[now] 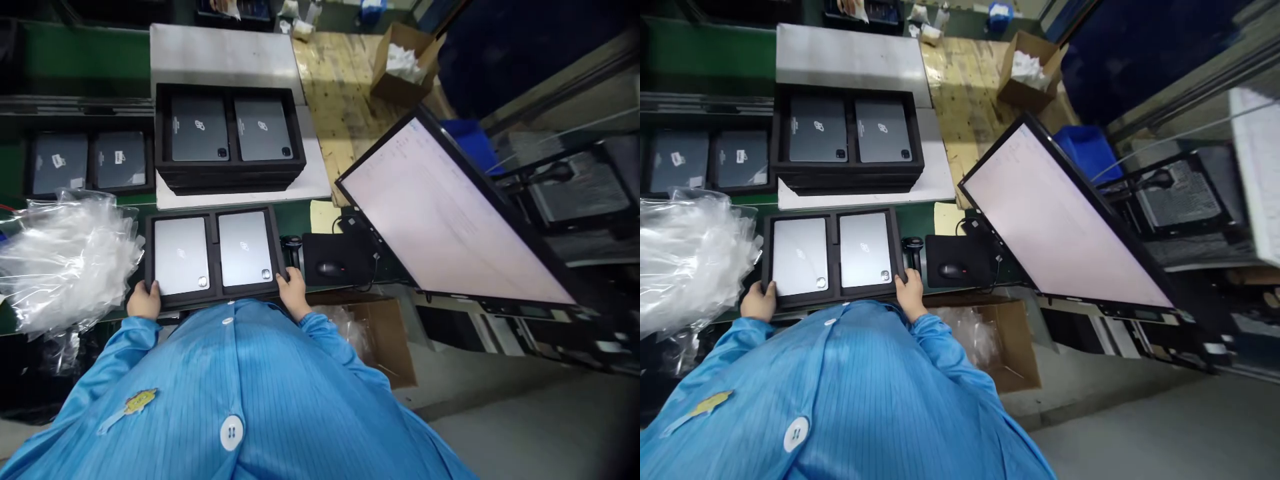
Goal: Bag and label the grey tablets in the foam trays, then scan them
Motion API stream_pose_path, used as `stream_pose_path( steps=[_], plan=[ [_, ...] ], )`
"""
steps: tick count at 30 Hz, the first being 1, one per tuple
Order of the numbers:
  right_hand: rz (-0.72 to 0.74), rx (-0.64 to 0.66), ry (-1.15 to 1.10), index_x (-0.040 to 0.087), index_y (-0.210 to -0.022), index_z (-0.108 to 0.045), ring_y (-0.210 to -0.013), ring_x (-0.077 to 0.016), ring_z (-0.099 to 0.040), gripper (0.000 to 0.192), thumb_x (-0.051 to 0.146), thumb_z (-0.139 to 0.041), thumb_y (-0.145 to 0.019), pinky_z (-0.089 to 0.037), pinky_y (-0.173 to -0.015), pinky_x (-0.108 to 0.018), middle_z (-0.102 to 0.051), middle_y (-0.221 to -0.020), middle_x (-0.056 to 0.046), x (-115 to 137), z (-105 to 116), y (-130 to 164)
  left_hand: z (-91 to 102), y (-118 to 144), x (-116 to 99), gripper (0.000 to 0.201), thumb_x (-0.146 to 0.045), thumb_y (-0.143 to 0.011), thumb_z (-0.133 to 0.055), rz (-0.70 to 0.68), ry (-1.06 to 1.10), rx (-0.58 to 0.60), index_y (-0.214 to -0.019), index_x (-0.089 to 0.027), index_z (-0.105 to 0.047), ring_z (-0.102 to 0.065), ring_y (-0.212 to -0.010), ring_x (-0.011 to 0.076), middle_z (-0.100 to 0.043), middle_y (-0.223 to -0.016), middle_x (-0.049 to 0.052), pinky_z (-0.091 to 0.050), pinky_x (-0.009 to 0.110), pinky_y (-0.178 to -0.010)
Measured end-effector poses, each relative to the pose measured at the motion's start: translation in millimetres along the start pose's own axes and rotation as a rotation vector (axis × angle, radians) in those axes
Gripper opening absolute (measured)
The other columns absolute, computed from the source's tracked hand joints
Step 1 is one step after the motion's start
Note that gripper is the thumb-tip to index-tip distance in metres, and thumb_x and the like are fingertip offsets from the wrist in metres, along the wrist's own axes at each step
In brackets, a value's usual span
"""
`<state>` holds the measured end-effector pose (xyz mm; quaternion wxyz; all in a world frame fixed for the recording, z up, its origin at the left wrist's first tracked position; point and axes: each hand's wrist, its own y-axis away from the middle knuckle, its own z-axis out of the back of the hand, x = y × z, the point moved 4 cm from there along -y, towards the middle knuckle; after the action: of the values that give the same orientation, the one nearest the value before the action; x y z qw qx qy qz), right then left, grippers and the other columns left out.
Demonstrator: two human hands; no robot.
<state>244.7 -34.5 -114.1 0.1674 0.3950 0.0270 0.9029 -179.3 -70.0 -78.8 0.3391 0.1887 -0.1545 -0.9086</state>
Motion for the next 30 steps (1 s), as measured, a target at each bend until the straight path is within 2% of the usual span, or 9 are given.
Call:
stream_pose_path(
  steps=[3,6,9,14,17,19,21,24,30],
  plan=[
    [0.109,-0.087,-0.168,0.021,-0.087,-0.063,-0.09,-0.0249,-0.064,0.014,0.035,-0.06,-0.088,-0.056,-0.085,-0.038,-0.062,-0.093,-0.007,8.8,26.2,8.9,16.4,20.8,-3.0,0.062,-0.052,-0.098,-0.038,0.074,0.1,-0.079,-0.139,-0.01,-0.06,-0.066,-0.119,0.0447,-0.07,-0.122,0.024,-0.054,0.058,-0.103],
    [0.22,-0.185,-0.229,0.022,-0.091,-0.065,-0.094,-0.025,-0.064,0.018,0.04,-0.061,-0.09,-0.057,-0.085,-0.039,-0.062,-0.095,-0.007,17.1,56.8,14.8,25.2,42.3,-9.5,0.061,-0.053,-0.096,-0.042,0.046,0.222,-0.167,-0.139,-0.013,-0.061,-0.065,-0.119,0.0423,-0.069,-0.124,0.02,-0.055,0.056,-0.103],
    [0.25,-0.259,-0.237,0.022,-0.095,-0.065,-0.093,-0.0245,-0.065,0.021,0.042,-0.063,-0.09,-0.057,-0.085,-0.04,-0.063,-0.1,-0.008,27.5,82.0,-7.2,35.8,41.7,-37.1,0.057,-0.049,-0.096,-0.046,-0.017,0.35,-0.278,-0.137,-0.013,-0.061,-0.065,-0.121,0.0378,-0.069,-0.127,0.018,-0.055,0.051,-0.106],
    [0.333,-0.331,-0.281,0.019,-0.097,-0.065,-0.093,-0.0241,-0.065,0.025,0.042,-0.064,-0.089,-0.057,-0.09,-0.04,-0.066,-0.1,-0.009,80.9,105.2,-127.0,95.3,-22.8,-141.0,0.046,-0.032,-0.099,-0.053,-0.229,0.503,-0.435,-0.137,-0.008,-0.06,-0.061,-0.127,0.0287,-0.067,-0.134,0.014,-0.048,0.041,-0.114],
    [0.335,-0.305,-0.203,0.015,-0.102,-0.068,-0.101,-0.0257,-0.065,0.026,0.038,-0.063,-0.089,-0.053,-0.097,-0.041,-0.069,-0.105,-0.013,128.7,104.9,-215.6,139.9,-78.5,-206.9,0.047,-0.028,-0.101,-0.056,-0.322,0.536,-0.476,-0.14,-0.002,-0.058,-0.061,-0.126,0.0265,-0.067,-0.133,0.015,-0.045,0.038,-0.116],
    [0.304,-0.275,-0.111,0.013,-0.106,-0.07,-0.107,-0.0275,-0.064,0.027,0.034,-0.062,-0.09,-0.05,-0.102,-0.042,-0.072,-0.11,-0.016,154.6,97.3,-262.2,156.3,-114.1,-239.8,0.047,-0.027,-0.101,-0.057,-0.36,0.53,-0.466,-0.142,-0.003,-0.058,-0.062,-0.125,0.0265,-0.067,-0.133,0.015,-0.045,0.038,-0.115],
    [0.252,-0.232,-0.029,0.011,-0.108,-0.071,-0.111,-0.0291,-0.065,0.027,0.029,-0.062,-0.09,-0.048,-0.105,-0.041,-0.073,-0.114,-0.019,169.0,84.4,-292.9,155.9,-145.2,-260.0,0.047,-0.023,-0.098,-0.058,-0.343,0.48,-0.389,-0.142,-0.004,-0.06,-0.061,-0.127,0.029,-0.067,-0.134,0.016,-0.045,0.04,-0.116],
    [0.166,-0.178,0.035,0.006,-0.112,-0.07,-0.11,-0.0309,-0.067,0.028,0.023,-0.059,-0.092,-0.049,-0.101,-0.04,-0.073,-0.112,-0.023,169.7,64.2,-312.2,136.9,-175.9,-266.3,0.051,-0.018,-0.095,-0.055,-0.239,0.41,-0.274,-0.144,-0.006,-0.059,-0.06,-0.131,0.0342,-0.066,-0.134,0.021,-0.044,0.045,-0.117],
    [0.157,-0.19,0.032,0.007,-0.109,-0.071,-0.109,-0.0333,-0.067,0.027,0.025,-0.057,-0.094,-0.05,-0.099,-0.041,-0.074,-0.107,-0.025,157.2,57.5,-320.6,112.4,-190.9,-254.2,0.053,-0.025,-0.097,-0.049,-0.246,0.429,-0.288,-0.146,-0.004,-0.056,-0.061,-0.129,0.0371,-0.066,-0.133,0.025,-0.045,0.05,-0.116]
  ],
)
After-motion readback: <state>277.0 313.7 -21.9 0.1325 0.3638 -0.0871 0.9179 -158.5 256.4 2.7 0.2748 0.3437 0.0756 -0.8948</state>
